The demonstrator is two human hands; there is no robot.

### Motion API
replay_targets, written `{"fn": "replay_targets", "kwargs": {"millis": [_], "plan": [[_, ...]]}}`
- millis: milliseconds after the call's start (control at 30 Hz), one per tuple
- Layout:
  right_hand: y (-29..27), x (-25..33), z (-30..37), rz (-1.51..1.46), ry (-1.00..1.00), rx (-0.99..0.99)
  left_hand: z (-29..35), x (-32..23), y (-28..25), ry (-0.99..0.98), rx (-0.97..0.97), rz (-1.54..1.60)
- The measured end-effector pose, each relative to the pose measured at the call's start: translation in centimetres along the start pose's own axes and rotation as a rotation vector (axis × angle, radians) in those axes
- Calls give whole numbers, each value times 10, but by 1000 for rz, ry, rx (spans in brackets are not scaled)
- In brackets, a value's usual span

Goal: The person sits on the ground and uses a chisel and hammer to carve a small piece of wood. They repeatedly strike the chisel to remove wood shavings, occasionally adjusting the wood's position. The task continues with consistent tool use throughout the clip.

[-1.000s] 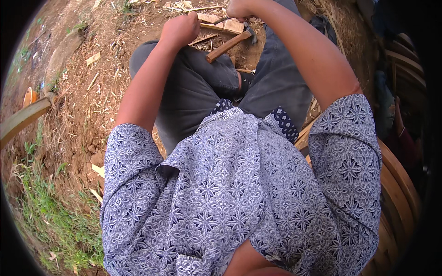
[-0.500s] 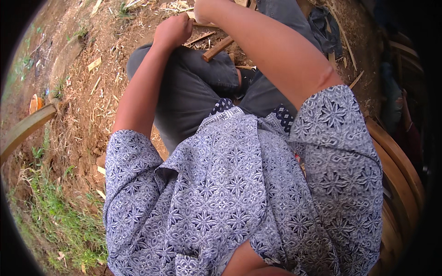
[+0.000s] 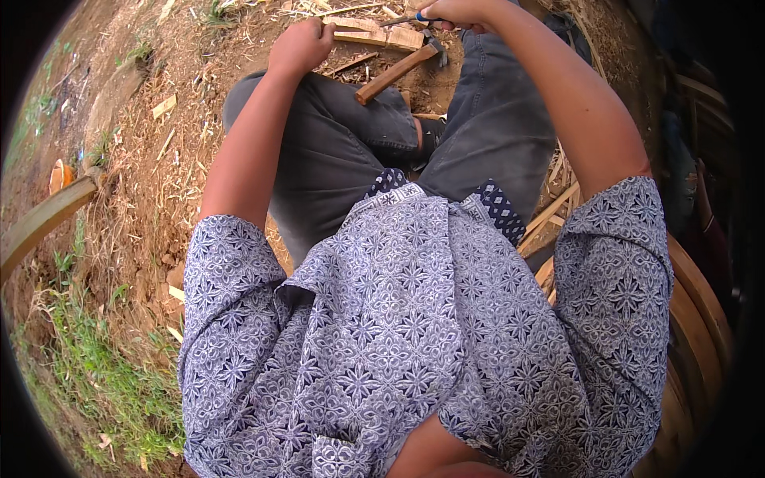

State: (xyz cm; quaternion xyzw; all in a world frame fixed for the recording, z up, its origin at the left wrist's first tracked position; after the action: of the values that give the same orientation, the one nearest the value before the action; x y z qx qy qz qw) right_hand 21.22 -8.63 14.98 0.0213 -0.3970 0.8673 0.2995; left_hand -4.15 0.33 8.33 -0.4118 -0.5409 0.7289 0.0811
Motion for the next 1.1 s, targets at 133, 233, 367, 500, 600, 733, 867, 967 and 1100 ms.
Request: {"fn": "replay_targets", "kwargs": {"millis": [133,233,367,500,600,733,867,967,1100], "plan": [[26,19,-36,788,-549,-37,-3,-5,4,22,33,-67],[37,33,-52,1025,-530,-36,0,-4,3,35,-1,-83],[40,61,-51,1109,-625,51,5,5,2,3,12,-118],[19,70,-47,836,-335,-31,0,-6,3,38,36,-115],[12,91,-40,702,-133,10,1,-6,1,33,45,-124],[24,119,-47,775,-174,47,3,-12,-1,51,39,-134],[29,141,-40,734,-139,32,1,-8,2,66,65,-127],[31,150,-37,701,-116,0,-2,-11,3,70,86,-111],[38,161,-32,666,-108,-48,3,-13,1,50,99,-106]]}}
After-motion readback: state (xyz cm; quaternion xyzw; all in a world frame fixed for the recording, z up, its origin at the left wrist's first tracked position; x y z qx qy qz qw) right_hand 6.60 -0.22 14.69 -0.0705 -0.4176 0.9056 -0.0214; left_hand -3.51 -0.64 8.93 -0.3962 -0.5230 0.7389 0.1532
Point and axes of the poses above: each hand's wrist, its own z-axis away from the middle knuckle, its own y-axis out of the palm, x = y × z, the point moved 7 cm from there along -z, towards the middle knuckle, and after that the axes turned 5 degrees about y, right-handed, at the moved point
